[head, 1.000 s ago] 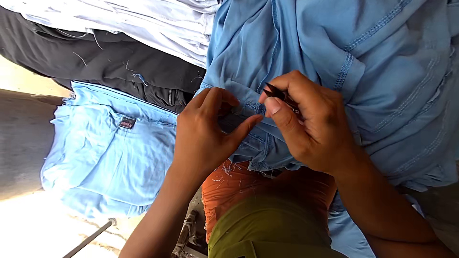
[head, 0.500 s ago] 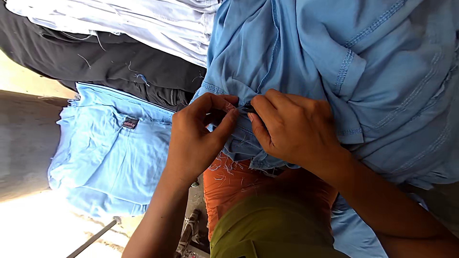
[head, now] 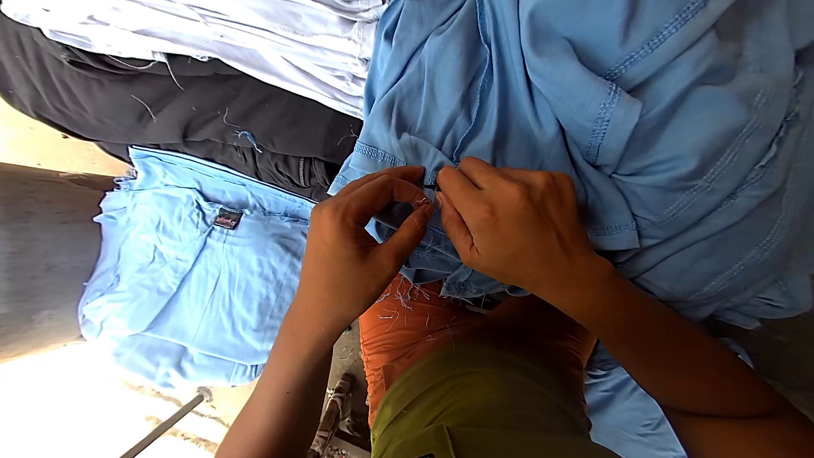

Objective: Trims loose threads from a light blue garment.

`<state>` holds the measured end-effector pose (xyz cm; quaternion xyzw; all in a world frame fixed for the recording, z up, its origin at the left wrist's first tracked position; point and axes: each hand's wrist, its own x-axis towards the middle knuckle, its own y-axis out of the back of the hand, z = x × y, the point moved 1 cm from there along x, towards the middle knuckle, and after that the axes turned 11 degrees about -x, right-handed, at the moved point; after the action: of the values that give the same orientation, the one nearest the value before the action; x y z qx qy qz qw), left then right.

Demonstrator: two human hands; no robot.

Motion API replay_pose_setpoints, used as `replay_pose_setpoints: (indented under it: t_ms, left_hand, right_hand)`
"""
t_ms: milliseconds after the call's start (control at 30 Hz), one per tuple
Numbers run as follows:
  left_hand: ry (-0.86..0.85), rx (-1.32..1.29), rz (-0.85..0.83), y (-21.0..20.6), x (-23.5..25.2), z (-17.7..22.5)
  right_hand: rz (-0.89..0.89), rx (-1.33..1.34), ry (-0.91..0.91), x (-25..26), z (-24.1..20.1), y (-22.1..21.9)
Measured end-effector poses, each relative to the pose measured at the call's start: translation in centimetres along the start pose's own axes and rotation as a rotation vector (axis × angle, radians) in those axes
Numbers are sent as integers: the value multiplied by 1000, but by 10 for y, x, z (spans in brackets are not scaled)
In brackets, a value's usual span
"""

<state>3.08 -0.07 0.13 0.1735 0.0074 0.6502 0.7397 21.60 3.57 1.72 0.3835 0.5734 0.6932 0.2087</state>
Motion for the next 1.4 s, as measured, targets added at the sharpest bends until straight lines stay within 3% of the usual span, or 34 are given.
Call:
replay_pose_setpoints:
  t_ms: [133,267,367,567,767,1067,1133,1300,1400]
  left_hand:
    - [-65,225,-126,10,-11,11]
    - [-135,238,39,10,-1,20]
    - [-194,284,-3,-9,24,18]
    - [-232,449,-12,-24,39,2]
    - [-19,194,19,-15,34,0]
    - [-58,137,31,-17,31,0]
    - [-104,151,-13,-10,29,2]
    - [-212,170,-403,37,9,6]
    - [-262,229,-281,42,12,-1]
  right_hand:
    - [-20,280,-46,-8,21,21]
    - [53,517,-156,-15,33,34]
    - [104,622,-190,-15,24,26]
    - [68,438,-244,-27,21,7]
    - [-12,236,-254,-22,13,9]
    - [-43,58,-229,-9,3,4]
    - [-51,128,-214,-12,8,9]
    - [-38,302,-135,-26,29,22]
    - [-13,243,-75,-32,33,14]
